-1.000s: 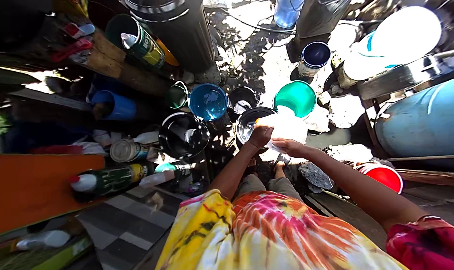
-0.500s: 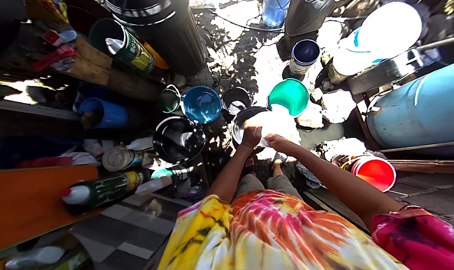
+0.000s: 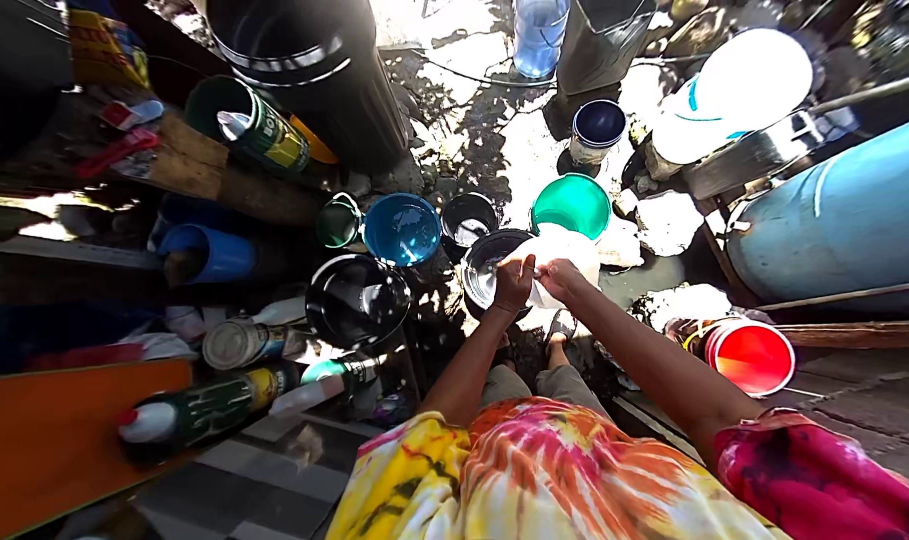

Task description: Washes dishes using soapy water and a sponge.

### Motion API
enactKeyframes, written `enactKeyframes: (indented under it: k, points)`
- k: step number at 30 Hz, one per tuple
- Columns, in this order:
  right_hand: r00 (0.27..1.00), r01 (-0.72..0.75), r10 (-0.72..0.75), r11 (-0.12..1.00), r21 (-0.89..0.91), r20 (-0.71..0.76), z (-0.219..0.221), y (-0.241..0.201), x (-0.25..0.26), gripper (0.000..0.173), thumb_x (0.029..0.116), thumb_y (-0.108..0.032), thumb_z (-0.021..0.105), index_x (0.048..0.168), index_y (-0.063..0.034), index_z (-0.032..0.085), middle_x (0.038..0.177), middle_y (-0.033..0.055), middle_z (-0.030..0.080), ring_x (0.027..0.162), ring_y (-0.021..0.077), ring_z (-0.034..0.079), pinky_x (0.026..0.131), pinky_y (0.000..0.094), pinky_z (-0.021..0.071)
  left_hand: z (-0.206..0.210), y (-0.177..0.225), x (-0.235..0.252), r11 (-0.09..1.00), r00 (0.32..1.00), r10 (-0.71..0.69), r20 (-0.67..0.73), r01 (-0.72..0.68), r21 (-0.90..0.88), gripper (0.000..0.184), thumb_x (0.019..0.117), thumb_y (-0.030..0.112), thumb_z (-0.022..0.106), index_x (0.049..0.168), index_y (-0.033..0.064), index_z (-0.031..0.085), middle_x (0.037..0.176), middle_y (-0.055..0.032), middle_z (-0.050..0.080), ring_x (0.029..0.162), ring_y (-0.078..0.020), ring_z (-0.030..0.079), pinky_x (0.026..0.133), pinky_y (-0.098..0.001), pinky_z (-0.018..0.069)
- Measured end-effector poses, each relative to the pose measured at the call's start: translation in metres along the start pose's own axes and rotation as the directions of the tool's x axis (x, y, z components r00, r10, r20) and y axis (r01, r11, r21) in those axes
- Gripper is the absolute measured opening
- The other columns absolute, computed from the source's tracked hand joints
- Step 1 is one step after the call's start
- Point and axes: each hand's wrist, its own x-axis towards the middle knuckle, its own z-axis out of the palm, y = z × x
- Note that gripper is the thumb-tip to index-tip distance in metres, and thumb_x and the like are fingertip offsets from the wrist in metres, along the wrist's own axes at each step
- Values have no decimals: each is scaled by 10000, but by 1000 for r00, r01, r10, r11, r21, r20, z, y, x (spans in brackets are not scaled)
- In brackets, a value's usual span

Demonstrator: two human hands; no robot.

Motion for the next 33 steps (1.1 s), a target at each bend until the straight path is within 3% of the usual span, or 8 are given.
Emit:
enactKeyframes:
  k: [2,7,12,15,18,26,30,33]
  points:
    - [994,99,-104,980,171,20,7,-6,0,183,951,111,411,1023,-12,525,909,59,551,810,120,565,769,308,533,7,-10,-1,1000,1000,-29,4,29,-1,433,1070,209,432,816,-80,631,665,-176,583,620,-277,612,632,-454,520]
    - [965,216,-58,731,-647,257,5,-3,-22,228,1061,-87,480,1096,100,605,988,237,634,918,314,629,852,514,515,1,-23,7,998,998,-51,-44,53,33,490,1076,215,385,740,-64,605,653,-173,566,641,-289,607,655,-472,514]
    - [970,242,-233,953,-184,69,10,-15,-10,139,1008,14,480,1099,48,580,972,100,604,895,144,600,831,341,538,18,-20,6,993,993,-115,14,115,17,527,1081,256,364,788,-88,636,692,-206,614,712,-336,658,713,-525,538]
    - [932,362,-282,753,-550,229,9,-12,-26,244,1056,-68,480,953,97,627,877,193,614,833,265,596,782,456,494,7,-15,11,983,982,-179,56,176,53,522,1083,234,330,913,-132,662,827,-278,654,866,-401,672,836,-561,515]
    - [872,490,-293,537,-687,393,9,-20,-41,295,1076,-50,454,1092,134,684,1083,292,686,1066,394,653,999,536,480,-5,-7,15,957,943,-289,164,284,55,411,1087,132,352,1073,-175,625,970,-336,641,973,-434,640,926,-558,482]
    - [777,624,-38,179,-760,629,-25,-9,-48,429,1032,-99,550,1427,68,533,1443,281,508,1318,402,534,1115,498,437,-28,-1,10,897,892,-421,162,383,220,388,1070,74,460,1393,-140,488,1414,-349,521,1364,-448,486,1144,-536,372]
    - [874,479,69,50,-876,482,-28,-1,-31,272,1004,-71,577,1224,78,636,1311,276,593,1201,439,602,998,604,480,-10,-8,13,950,974,-214,68,192,246,309,1027,21,466,1233,-173,590,1232,-370,615,1221,-468,584,1065,-569,429]
    - [784,613,126,2,-790,608,-46,9,-24,365,965,67,519,1318,63,611,1371,260,592,1258,427,588,1059,602,446,-20,-20,25,965,964,-114,241,50,257,286,1039,64,493,1187,-136,634,1194,-339,646,1179,-459,618,1042,-585,456]
